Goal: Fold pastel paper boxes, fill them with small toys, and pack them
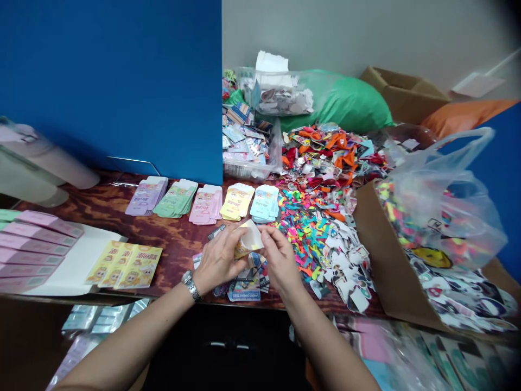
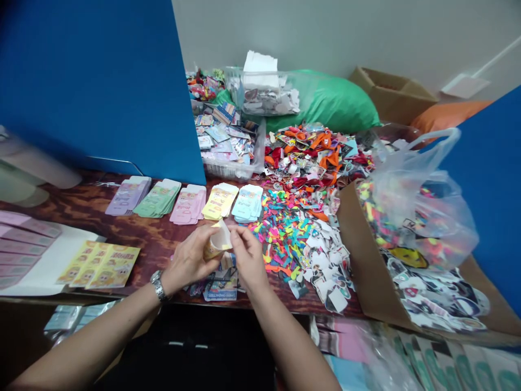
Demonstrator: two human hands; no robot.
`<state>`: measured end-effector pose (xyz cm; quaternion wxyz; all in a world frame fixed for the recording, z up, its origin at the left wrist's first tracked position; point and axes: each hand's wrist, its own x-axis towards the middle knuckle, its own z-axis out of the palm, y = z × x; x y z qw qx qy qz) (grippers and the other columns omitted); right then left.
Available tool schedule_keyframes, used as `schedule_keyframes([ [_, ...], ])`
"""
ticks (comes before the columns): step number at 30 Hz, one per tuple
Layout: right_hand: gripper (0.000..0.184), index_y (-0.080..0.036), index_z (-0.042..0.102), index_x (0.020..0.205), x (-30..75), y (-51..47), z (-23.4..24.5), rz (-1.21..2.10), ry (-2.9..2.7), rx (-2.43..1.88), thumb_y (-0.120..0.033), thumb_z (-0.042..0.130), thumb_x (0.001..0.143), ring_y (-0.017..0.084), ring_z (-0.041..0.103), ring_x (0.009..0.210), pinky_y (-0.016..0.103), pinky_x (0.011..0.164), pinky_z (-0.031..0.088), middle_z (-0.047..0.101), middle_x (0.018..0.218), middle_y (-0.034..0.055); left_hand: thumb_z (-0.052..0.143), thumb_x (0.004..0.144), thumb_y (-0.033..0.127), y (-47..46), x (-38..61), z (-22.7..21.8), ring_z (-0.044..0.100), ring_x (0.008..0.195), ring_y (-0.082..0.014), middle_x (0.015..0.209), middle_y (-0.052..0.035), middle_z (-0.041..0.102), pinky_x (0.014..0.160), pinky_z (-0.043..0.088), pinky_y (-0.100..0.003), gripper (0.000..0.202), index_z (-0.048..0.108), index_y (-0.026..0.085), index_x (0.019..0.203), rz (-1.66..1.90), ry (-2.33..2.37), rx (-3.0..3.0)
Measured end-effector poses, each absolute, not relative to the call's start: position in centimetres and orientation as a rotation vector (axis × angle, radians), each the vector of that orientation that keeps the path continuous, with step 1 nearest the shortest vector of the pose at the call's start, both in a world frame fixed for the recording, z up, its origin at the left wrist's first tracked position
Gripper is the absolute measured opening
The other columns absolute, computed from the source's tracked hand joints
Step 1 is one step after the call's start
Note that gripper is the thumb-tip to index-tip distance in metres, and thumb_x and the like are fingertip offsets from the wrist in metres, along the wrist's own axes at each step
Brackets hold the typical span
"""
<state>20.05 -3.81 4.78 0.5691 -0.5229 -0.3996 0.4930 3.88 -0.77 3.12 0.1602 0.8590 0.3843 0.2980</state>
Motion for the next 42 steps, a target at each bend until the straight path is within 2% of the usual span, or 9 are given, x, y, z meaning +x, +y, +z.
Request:
schedule_keyframes([
  [5,0.019,-0.021,0.069,0.097,20.3,-3.5,5.3,1.193,-1.024,-1.263,-0.032,0.066,0.083,0.018,0.067,0.086,0.031,0.079,0.054,0.072,0.095,0.0031,0.063,0.078,0.025,-1.3,3.7,2.5,0.056,0.12,-0.027,0.134,-0.0145,0.053,0.094,0.051,-0.04,0.076,0.025,0.019,0.144,0.89,1.136,2.433],
  [12,0.023,-0.024,0.071,0.106,19.9,-4.6,5.9,0.505,-1.608,-1.376,-0.018,0.053,0.092,0.02,0.067,0.1,0.035,0.09,0.054,0.073,0.104,0.0052,0.059,0.079,0.027,-1.7,4.2,2.7,0.055,0.117,-0.031,0.134,-0.0192,0.051,0.093,0.051,-0.042,0.092,0.006,0.013,0.153,0.812,1.258,2.489],
  [17,0.046,-0.024,0.047,0.142,18.7,-5.8,3.8,0.276,-1.657,-1.35,-0.014,0.044,0.097,0.02,0.063,0.115,0.036,0.099,0.053,0.064,0.128,0.0074,0.055,0.083,0.038,-1.7,4.5,3.0,0.056,0.103,-0.0337,0.125,-0.0226,0.052,0.083,0.051,-0.044,0.096,-0.004,0.008,0.152,0.717,1.375,2.621],
  [23,0.062,-0.022,0.023,0.153,17.6,-6.7,2.5,0.143,-1.752,-1.312,-0.011,0.043,0.096,0.023,0.055,0.127,0.04,0.102,0.052,0.054,0.14,0.0111,0.048,0.087,0.036,-1.9,5.0,3.2,0.055,0.1,-0.0311,0.116,-0.0208,0.054,0.082,0.049,-0.042,0.09,-0.008,0.006,0.151,0.667,1.362,2.63],
  [28,0.046,-0.024,0.049,0.141,19.3,-5.1,2.9,0.425,-1.697,-1.31,-0.018,0.049,0.095,0.021,0.059,0.121,0.037,0.104,0.05,0.06,0.134,0.0078,0.051,0.087,0.038,-1.1,4.4,4.4,0.055,0.105,-0.0339,0.121,-0.0213,0.053,0.089,0.047,-0.049,0.087,0.002,0.01,0.153,0.596,1.379,2.662],
  [32,0.038,-0.019,0.06,0.128,20.8,-2.7,2.3,0.744,-1.129,-1.392,-0.034,0.052,0.094,0.023,0.063,0.115,0.041,0.096,0.054,0.065,0.126,0.0103,0.066,0.075,0.058,0.0,2.7,5.4,0.027,0.139,-0.0449,0.15,-0.0228,0.029,0.111,0.022,-0.066,0.111,-0.003,0.02,0.153,0.891,1.18,2.681],
  [35,0.04,-0.016,0.058,0.127,19.9,-2.2,2.2,1.02,-0.914,-1.256,-0.036,0.052,0.094,0.024,0.067,0.108,0.04,0.086,0.059,0.066,0.124,0.0128,0.073,0.07,0.058,0.2,2.0,5.0,0.025,0.143,-0.0395,0.155,-0.0231,0.02,0.11,0.033,-0.059,0.126,-0.018,0.022,0.15,1.061,0.976,2.379],
  [39,0.036,-0.02,0.057,0.128,19.0,-3.1,2.6,1.171,-1.321,-1.196,-0.035,0.046,0.097,0.02,0.068,0.103,0.035,0.084,0.059,0.068,0.121,0.0089,0.07,0.077,0.044,0.0,2.0,3.6,0.048,0.131,-0.0298,0.144,-0.0158,0.042,0.104,0.047,-0.049,0.1,0.005,0.027,0.151,1.074,0.924,1.971],
  [42,0.046,-0.023,0.052,0.135,21.1,-2.8,2.4,0.812,-1.938,-1.346,-0.033,0.058,0.091,0.022,0.064,0.109,0.039,0.091,0.054,0.065,0.125,0.0093,0.074,0.074,0.039,0.1,1.6,3.3,0.057,0.12,-0.0285,0.131,-0.0136,0.054,0.101,0.049,-0.047,0.085,0.03,0.021,0.143,1.091,1.045,1.911],
])
